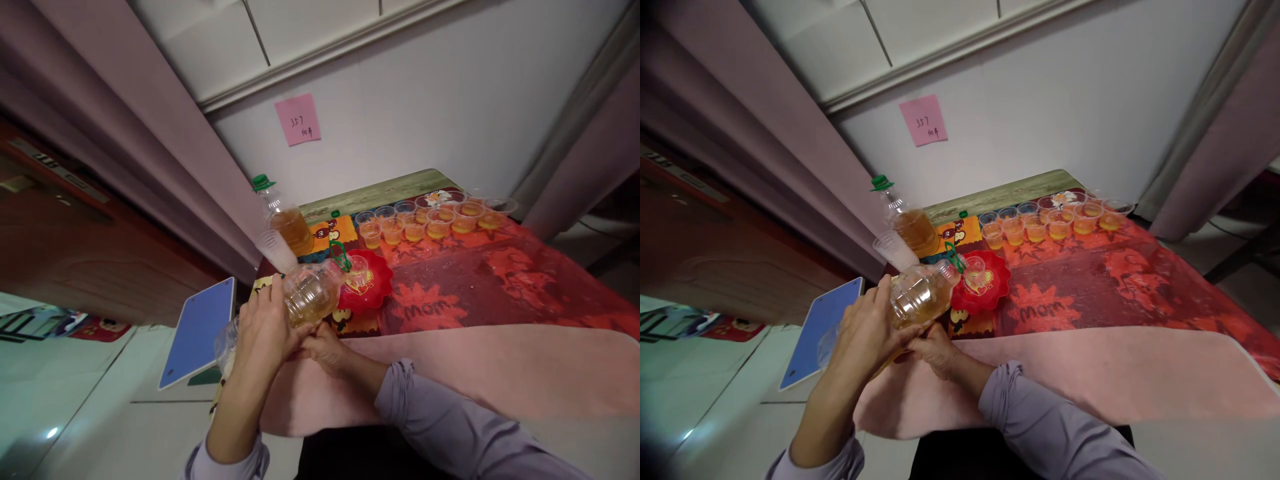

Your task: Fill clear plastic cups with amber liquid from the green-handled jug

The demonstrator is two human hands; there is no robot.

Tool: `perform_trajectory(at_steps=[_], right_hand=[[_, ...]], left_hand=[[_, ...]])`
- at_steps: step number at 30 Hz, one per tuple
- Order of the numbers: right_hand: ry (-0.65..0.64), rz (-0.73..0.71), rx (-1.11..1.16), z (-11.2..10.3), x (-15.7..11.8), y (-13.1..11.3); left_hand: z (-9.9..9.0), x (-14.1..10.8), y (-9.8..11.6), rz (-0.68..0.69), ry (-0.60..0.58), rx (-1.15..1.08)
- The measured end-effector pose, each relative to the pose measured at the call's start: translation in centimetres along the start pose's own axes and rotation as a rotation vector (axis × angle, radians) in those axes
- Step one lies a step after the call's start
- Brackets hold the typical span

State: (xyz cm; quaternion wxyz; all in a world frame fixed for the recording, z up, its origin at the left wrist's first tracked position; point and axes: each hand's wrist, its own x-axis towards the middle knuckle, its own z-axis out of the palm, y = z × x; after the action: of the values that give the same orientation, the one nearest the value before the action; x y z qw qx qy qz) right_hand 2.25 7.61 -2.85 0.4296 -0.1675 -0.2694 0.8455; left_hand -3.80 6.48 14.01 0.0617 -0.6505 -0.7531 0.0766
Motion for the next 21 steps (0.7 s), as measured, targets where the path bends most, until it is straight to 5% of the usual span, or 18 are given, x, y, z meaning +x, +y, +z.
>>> perform_trajectory(at_steps=[21], right_hand=[[-0.01,0.038,0.015,0.45,-0.44,-0.59]], left_hand=[[0.06,0.11,-0.03,0.0,0.005,-0.003]])
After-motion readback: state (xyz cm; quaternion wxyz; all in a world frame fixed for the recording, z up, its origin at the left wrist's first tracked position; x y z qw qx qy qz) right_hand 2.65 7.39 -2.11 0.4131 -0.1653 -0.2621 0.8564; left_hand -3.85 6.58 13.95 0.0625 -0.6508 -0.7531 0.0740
